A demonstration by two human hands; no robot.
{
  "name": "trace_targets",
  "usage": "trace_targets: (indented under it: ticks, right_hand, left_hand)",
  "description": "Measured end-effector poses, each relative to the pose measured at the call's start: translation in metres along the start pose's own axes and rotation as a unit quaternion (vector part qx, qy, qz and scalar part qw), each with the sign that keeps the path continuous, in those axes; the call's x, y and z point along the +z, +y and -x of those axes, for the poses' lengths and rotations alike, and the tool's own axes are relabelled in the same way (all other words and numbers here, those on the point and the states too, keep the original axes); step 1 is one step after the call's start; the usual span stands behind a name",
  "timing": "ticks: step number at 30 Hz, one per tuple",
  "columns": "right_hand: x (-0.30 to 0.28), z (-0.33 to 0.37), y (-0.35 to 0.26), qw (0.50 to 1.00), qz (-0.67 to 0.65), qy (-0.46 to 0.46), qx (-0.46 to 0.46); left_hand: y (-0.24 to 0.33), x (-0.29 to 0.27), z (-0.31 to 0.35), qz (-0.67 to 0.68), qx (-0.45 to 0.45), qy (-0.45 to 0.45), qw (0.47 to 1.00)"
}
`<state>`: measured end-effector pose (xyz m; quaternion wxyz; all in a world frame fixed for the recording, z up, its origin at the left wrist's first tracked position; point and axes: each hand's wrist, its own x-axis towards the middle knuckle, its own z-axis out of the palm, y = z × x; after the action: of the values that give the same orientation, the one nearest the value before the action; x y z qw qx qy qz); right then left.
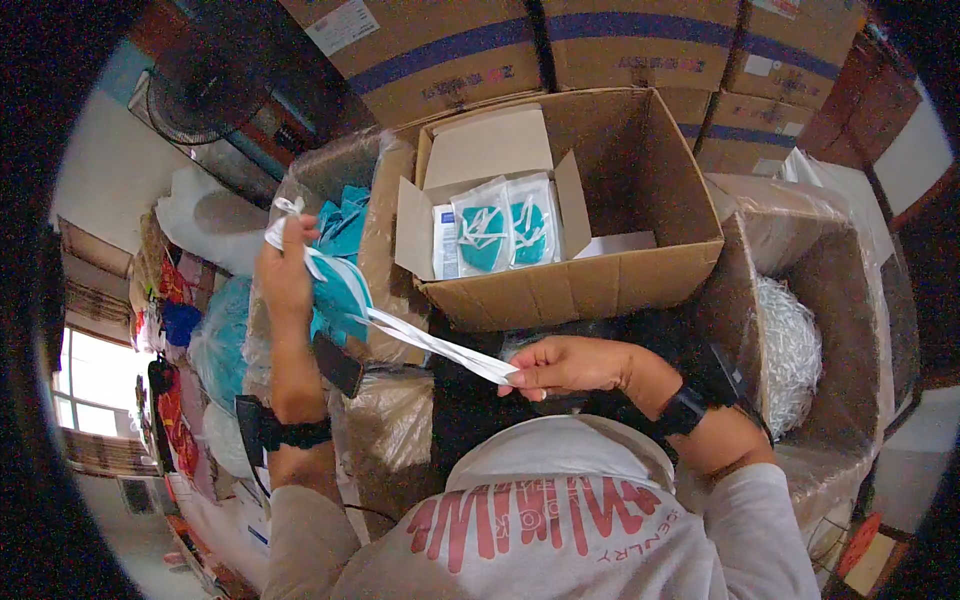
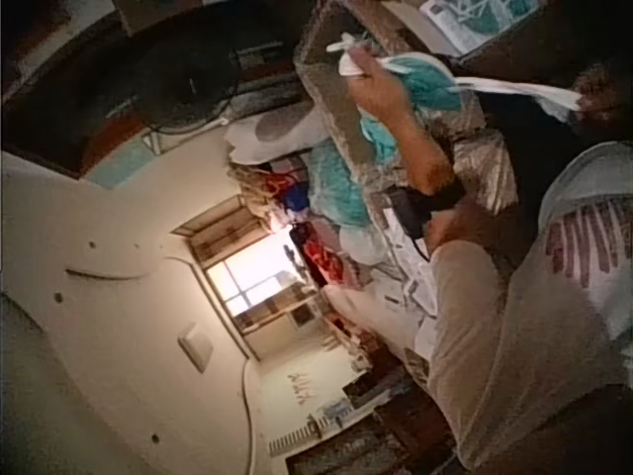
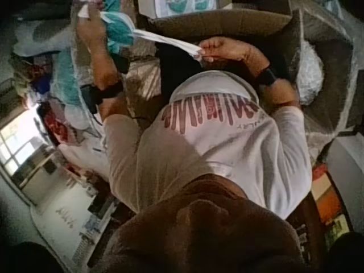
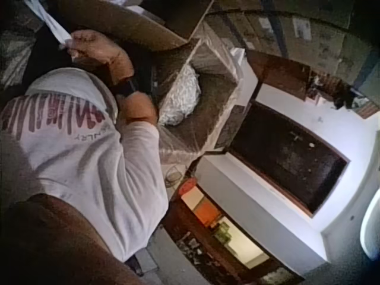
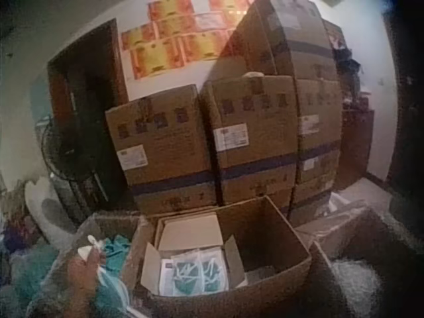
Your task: Packing individual face masks into a box.
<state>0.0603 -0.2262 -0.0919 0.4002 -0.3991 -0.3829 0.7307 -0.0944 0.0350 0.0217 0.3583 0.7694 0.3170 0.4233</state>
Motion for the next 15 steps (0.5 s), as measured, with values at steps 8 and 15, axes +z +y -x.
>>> trace_targets:
  ticks: [8,15]
  right_hand:
    - [-0.009,-0.016,-0.012,0.975,0.175,0.126,-0.044]
    - [0.006,-0.021,-0.017,0.861,0.448,0.22,-0.097]
  left_hand:
    - [-0.016,0.034,0.079,-0.027,-0.09,-0.371,0.924]
    - [-0.045,0.074,0.137,0.086,-0.142,-0.553,0.816]
